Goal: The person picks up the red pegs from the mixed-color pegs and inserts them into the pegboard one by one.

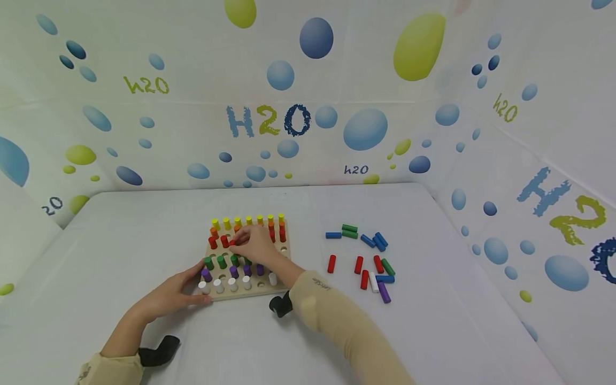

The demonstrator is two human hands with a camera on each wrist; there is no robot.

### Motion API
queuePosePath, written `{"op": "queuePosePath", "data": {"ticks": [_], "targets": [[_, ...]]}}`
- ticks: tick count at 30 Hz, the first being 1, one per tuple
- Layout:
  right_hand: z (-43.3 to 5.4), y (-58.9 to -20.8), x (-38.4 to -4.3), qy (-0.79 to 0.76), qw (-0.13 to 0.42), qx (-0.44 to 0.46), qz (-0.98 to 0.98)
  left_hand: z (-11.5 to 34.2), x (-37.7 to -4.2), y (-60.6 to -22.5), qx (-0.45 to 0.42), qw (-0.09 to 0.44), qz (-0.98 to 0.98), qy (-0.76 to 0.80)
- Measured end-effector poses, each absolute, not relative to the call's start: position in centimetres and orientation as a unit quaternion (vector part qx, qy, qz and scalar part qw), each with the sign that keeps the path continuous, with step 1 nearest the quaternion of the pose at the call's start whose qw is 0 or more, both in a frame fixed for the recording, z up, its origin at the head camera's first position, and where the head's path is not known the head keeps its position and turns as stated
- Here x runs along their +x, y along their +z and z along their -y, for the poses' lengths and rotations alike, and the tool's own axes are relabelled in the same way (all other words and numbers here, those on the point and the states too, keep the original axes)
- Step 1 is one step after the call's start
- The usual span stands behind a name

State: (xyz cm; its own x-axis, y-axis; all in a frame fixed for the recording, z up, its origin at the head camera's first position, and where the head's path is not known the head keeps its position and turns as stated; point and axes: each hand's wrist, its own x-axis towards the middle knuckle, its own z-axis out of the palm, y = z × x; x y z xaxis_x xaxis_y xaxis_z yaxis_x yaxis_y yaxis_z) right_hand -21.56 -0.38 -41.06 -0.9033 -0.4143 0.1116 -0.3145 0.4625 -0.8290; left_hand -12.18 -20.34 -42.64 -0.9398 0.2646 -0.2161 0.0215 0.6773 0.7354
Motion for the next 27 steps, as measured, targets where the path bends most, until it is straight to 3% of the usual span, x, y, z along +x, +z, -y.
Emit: {"op": "queuePosePath", "data": {"ticks": [17, 27], "targets": [[3.3, -41.0, -21.4, -0.487, 0.071, -0.221, -0.842, 20.5, -12.2, -42.7, 0.085, 0.152, -0.903, 0.394], [4.7, -41.8, -21.5, -0.490, 0.042, -0.214, -0.844, 20.4, -12.1, -42.7, 0.087, 0.150, -0.901, 0.398]]}}
